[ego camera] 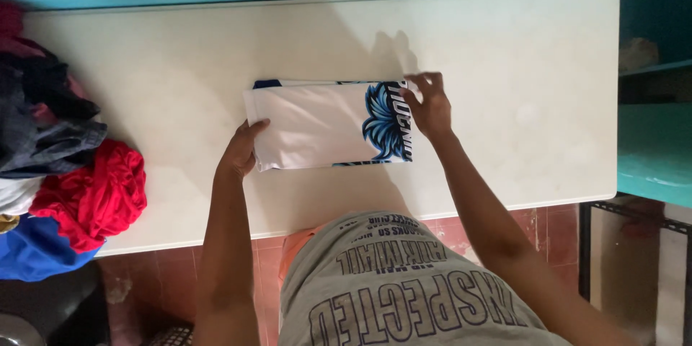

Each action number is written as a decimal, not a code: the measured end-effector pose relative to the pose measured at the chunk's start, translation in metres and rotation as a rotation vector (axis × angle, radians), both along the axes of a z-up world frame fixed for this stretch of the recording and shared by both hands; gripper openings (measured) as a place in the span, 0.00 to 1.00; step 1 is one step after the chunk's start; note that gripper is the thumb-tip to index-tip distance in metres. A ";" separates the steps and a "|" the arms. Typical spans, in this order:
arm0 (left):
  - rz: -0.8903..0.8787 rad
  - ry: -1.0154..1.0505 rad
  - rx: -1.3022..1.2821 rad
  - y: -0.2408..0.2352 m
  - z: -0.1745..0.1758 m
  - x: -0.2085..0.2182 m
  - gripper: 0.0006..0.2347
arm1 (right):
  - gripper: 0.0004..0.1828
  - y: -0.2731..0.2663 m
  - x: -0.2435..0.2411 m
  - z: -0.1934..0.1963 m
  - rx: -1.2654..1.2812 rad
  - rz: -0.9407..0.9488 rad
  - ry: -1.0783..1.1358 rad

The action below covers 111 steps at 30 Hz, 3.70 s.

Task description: Folding various shirts and laundry items on a table.

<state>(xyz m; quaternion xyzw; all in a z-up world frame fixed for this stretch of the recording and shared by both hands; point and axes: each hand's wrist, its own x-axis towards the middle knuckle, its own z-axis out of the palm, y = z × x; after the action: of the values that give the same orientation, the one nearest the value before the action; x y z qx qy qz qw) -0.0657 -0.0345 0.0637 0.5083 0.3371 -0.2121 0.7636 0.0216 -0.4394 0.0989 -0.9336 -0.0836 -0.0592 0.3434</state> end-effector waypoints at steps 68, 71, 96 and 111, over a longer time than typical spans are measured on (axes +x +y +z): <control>-0.305 -0.277 1.012 -0.097 -0.054 -0.008 0.19 | 0.04 0.132 -0.112 0.140 0.027 1.058 0.178; -0.203 -0.285 0.834 -0.082 -0.030 0.005 0.21 | 0.05 0.103 -0.109 0.121 0.165 1.152 -0.065; 0.244 -0.284 -0.560 -0.003 0.008 -0.015 0.36 | 0.12 -0.064 -0.067 -0.031 -0.204 0.266 -0.128; -0.083 -0.302 0.503 -0.015 -0.045 -0.034 0.19 | 0.21 -0.045 -0.083 -0.076 -0.151 -0.126 0.363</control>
<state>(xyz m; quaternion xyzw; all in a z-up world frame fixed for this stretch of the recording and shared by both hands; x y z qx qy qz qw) -0.1002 -0.0494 0.0183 0.7208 0.2405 -0.0747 0.6458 -0.0610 -0.4848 0.0233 -0.9554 0.0338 0.0949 0.2775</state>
